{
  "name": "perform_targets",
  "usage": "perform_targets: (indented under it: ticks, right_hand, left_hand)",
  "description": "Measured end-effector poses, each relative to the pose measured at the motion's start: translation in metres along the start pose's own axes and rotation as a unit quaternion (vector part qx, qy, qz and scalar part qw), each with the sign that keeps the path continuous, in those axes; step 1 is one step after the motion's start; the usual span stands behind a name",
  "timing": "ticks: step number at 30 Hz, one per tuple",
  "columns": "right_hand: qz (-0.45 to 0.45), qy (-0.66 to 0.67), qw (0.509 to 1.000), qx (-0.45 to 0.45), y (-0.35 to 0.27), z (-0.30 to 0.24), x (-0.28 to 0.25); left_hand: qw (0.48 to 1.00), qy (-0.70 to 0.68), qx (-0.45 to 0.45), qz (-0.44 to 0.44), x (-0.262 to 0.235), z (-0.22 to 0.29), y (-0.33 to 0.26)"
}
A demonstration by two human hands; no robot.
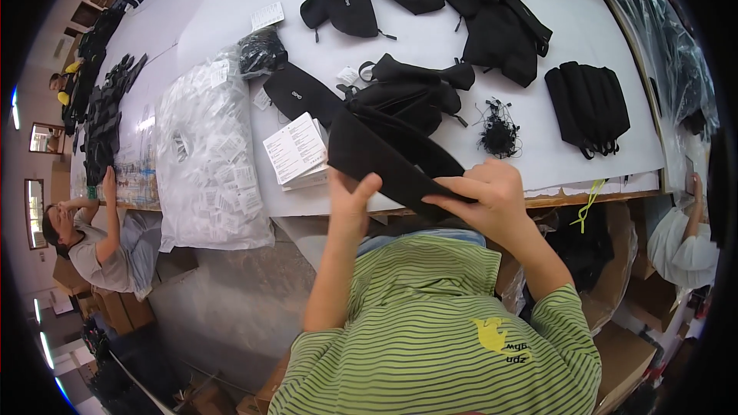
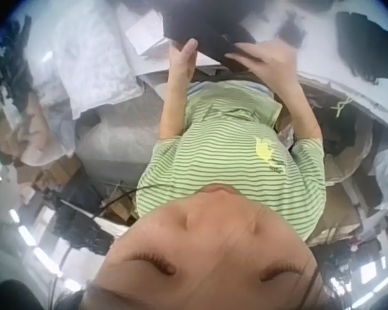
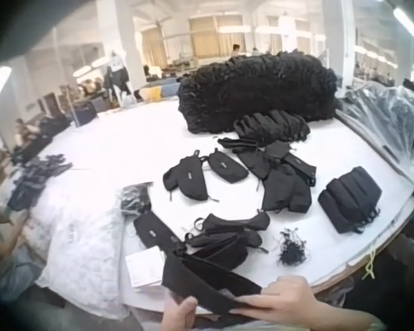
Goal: Placing silica gel packets and small items into black protective pouches/sunglasses cases.
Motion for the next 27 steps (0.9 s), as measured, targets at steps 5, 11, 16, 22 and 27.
perform_targets:
  ticks: [5,11,16,22,27]
  right_hand:
    - [0.029,0.083,0.993,0.084,-0.002,0.005,0.009]
    - [0.033,0.438,0.823,0.36,-0.054,0.056,0.054]
    - [-0.001,0.519,0.805,0.287,-0.021,0.043,0.052]
    - [0.177,0.395,0.865,0.253,-0.014,0.058,0.021]
    - [0.162,0.278,0.927,0.193,-0.008,0.045,0.009]
  left_hand:
    - [0.933,-0.255,-0.238,0.086,0.01,-0.049,-0.025]
    - [0.953,-0.206,-0.182,0.129,0.009,-0.037,-0.02]
    - [0.971,-0.078,-0.219,-0.046,0.045,-0.026,-0.025]
    - [0.96,-0.043,-0.272,-0.046,0.052,-0.033,-0.036]
    - [0.953,-0.087,-0.291,-0.014,0.05,-0.036,-0.035]
Point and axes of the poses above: each hand's wrist, its own y-axis towards the middle knuckle, its own x-axis out of the palm, z = x × y, the point moved 8 cm from there along y, towards the middle knuckle, and after that the axes turned 1 degree about z, right-handed, at the moved point
